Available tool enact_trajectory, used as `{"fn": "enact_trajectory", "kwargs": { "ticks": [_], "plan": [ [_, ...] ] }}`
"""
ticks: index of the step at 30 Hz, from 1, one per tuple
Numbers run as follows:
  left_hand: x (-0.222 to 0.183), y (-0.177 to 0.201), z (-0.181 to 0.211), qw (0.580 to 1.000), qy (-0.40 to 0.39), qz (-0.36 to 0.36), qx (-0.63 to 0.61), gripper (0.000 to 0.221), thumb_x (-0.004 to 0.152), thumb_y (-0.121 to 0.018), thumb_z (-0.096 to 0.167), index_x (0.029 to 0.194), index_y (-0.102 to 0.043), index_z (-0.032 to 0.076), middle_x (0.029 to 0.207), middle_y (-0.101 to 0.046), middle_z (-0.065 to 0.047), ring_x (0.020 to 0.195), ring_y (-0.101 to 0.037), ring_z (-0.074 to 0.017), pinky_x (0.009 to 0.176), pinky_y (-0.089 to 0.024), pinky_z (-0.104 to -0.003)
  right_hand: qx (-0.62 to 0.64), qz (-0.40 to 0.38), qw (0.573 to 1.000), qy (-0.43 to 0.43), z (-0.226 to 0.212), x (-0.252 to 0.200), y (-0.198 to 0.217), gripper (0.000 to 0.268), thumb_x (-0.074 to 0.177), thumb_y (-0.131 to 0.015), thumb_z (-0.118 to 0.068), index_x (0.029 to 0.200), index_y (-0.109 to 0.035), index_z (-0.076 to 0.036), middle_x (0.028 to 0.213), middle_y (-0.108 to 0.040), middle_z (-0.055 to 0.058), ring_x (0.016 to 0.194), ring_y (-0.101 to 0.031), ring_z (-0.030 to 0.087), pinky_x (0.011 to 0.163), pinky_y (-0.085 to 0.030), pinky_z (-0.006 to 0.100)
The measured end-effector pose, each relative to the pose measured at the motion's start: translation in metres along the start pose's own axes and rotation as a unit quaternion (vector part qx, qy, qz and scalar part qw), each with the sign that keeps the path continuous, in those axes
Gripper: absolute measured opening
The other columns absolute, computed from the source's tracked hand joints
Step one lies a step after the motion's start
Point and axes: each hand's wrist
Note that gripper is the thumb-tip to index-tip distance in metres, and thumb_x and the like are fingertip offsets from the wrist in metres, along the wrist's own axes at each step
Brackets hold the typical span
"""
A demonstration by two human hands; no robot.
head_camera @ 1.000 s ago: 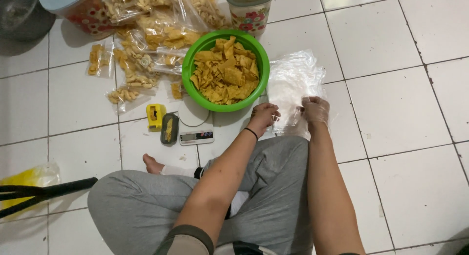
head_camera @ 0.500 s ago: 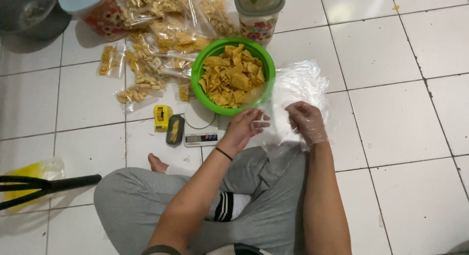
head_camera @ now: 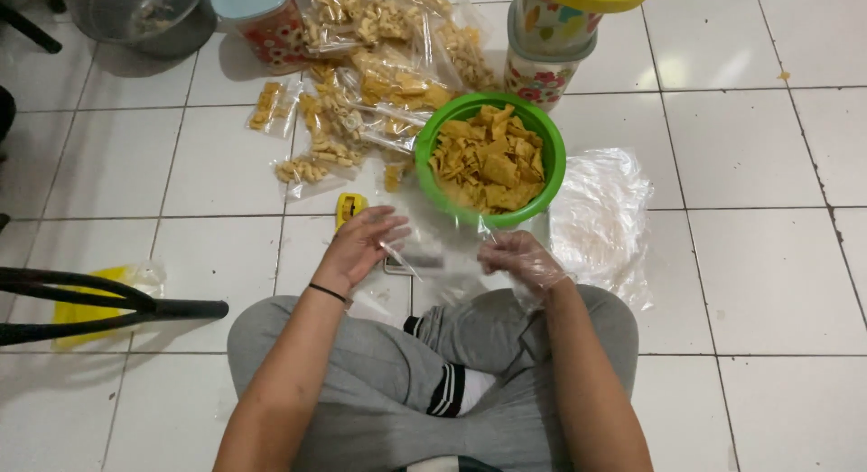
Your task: Packing chips from a bowl into small plastic bags and weighing them on a digital scale.
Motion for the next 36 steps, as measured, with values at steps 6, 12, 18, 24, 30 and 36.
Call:
{"fn": "enact_trajectory", "kwargs": {
  "ticks": [6,12,18,24,30,36],
  "plan": [
    [-0.002,0.015,0.006,0.992,0.035,-0.060,0.110,0.041,0.099,-0.067,0.028,0.132,-0.056,0.008,0.109,-0.076,-0.016,0.085,-0.077,-0.0211,0.071,-0.061,-0.029,-0.034,0.002,0.998,-0.051,0.000,0.009,0.013,0.012,0.077,-0.080,0.009,0.082,-0.069,0.010,0.066,-0.068,0.022,0.065,-0.072,0.031,0.075,-0.057,0.041],
    [0.069,0.034,-0.098,0.967,-0.031,0.017,0.251,0.018,0.100,-0.066,0.025,0.101,-0.076,0.009,0.080,-0.077,-0.009,0.070,-0.077,-0.0176,0.062,-0.062,-0.027,-0.001,0.051,0.997,-0.058,-0.003,0.003,-0.010,0.014,0.091,-0.075,-0.008,0.091,-0.072,0.005,0.076,-0.069,0.015,0.069,-0.070,0.024,0.069,-0.060,0.036],
    [0.056,0.024,-0.083,0.858,-0.186,0.150,0.455,0.017,0.095,-0.068,0.039,0.087,-0.078,0.027,0.062,-0.068,0.007,0.065,-0.069,-0.0151,0.069,-0.056,-0.028,-0.074,0.079,0.990,-0.090,0.011,0.006,-0.004,0.022,0.087,-0.078,-0.009,0.098,-0.073,0.009,0.080,-0.067,0.018,0.073,-0.070,0.027,0.071,-0.062,0.040],
    [-0.020,-0.036,-0.051,0.775,-0.263,0.088,0.567,0.035,0.093,-0.072,0.031,0.107,-0.064,0.000,0.089,-0.066,-0.017,0.086,-0.072,-0.0347,0.072,-0.060,-0.042,-0.178,0.140,0.974,-0.005,0.037,0.021,-0.009,0.031,0.088,-0.084,-0.022,0.074,-0.070,0.002,0.051,-0.061,0.016,0.044,-0.062,0.022,0.046,-0.054,0.034],
    [-0.054,-0.063,-0.063,0.832,-0.217,-0.073,0.505,0.049,0.095,-0.072,0.039,0.112,-0.067,-0.007,0.092,-0.073,-0.025,0.086,-0.074,-0.0374,0.072,-0.061,-0.045,-0.214,0.128,0.968,-0.002,0.043,0.008,-0.052,0.034,0.097,-0.072,-0.023,0.071,-0.071,-0.001,0.053,-0.062,0.014,0.047,-0.063,0.022,0.048,-0.054,0.038],
    [-0.045,-0.060,-0.059,0.856,-0.173,-0.079,0.481,0.053,0.095,-0.071,0.044,0.111,-0.071,-0.007,0.099,-0.074,-0.026,0.091,-0.074,-0.0384,0.074,-0.062,-0.046,-0.134,0.015,0.990,-0.038,0.105,0.043,-0.010,0.045,0.104,-0.057,-0.042,0.103,-0.075,-0.001,0.086,-0.074,0.020,0.072,-0.072,0.031,0.066,-0.062,0.045]
  ]
}}
Point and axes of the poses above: each hand's wrist, its own x-axis towards the middle knuckle, its own y-axis out of the back of the hand, z = x × y
